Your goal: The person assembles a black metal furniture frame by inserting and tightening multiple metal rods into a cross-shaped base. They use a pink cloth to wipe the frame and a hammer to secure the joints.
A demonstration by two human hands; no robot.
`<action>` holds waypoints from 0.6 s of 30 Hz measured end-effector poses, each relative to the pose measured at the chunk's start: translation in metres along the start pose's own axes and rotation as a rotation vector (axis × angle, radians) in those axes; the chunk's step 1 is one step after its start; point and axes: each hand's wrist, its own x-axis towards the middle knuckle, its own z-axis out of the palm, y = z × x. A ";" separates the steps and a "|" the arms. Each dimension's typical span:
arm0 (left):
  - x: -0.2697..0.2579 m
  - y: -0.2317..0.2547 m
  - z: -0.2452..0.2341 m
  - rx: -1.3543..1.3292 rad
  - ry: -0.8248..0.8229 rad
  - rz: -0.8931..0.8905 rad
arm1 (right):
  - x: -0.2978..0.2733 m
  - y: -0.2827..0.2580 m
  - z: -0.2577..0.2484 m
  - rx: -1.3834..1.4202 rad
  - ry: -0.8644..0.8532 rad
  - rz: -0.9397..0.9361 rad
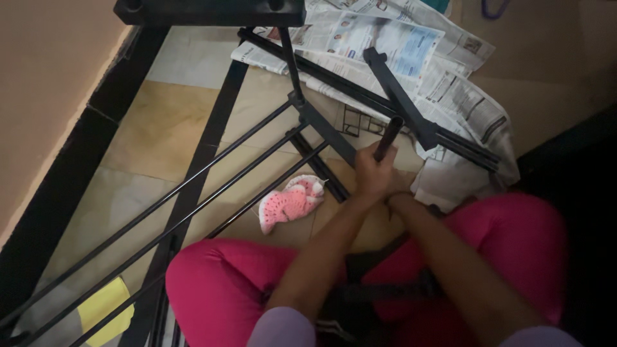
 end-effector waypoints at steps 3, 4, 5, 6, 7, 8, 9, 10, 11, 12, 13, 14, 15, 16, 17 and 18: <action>-0.005 0.016 0.002 -0.033 0.046 0.031 | -0.002 -0.021 -0.003 0.623 -0.016 0.112; -0.006 0.022 0.001 -0.032 0.055 0.020 | -0.003 -0.032 -0.002 0.902 -0.015 0.175; -0.012 0.029 0.001 -0.043 0.076 0.004 | -0.004 -0.044 -0.001 1.119 -0.028 0.211; -0.022 0.036 0.002 -0.053 0.098 -0.014 | -0.005 -0.057 0.003 1.365 -0.038 0.254; -0.026 0.042 0.003 -0.063 0.120 -0.031 | -0.008 -0.071 0.006 1.590 -0.035 0.303; -0.028 0.048 0.004 -0.065 0.129 -0.020 | -0.010 -0.085 0.013 1.736 -0.015 0.298; -0.030 0.052 0.004 -0.067 0.138 -0.009 | -0.013 -0.100 0.020 1.900 0.006 0.296; -0.029 0.056 0.005 -0.073 0.146 0.002 | -0.016 -0.113 0.026 2.061 0.029 0.270; -0.028 0.058 0.006 -0.037 0.128 -0.049 | -0.018 -0.126 0.032 2.253 0.034 0.134; -0.023 0.058 0.006 -0.001 0.110 -0.097 | -0.018 -0.137 0.041 2.473 0.016 -0.036; -0.018 0.057 0.006 0.036 0.091 -0.145 | -0.016 -0.145 0.048 2.677 -0.058 -0.292; -0.013 0.055 0.006 0.055 0.106 -0.147 | -0.014 -0.150 0.050 2.945 -0.206 -0.284; -0.008 0.051 0.007 0.074 0.120 -0.150 | -0.010 -0.151 0.051 3.206 -0.378 -0.268; -0.005 0.045 0.009 0.090 0.132 -0.155 | -0.007 -0.147 0.049 3.453 -0.573 -0.248; -0.003 0.038 0.010 0.120 0.119 -0.176 | -0.002 -0.140 0.047 3.479 -0.536 -0.232; 0.001 0.029 0.012 0.145 0.107 -0.195 | 0.001 -0.129 0.041 3.507 -0.527 -0.199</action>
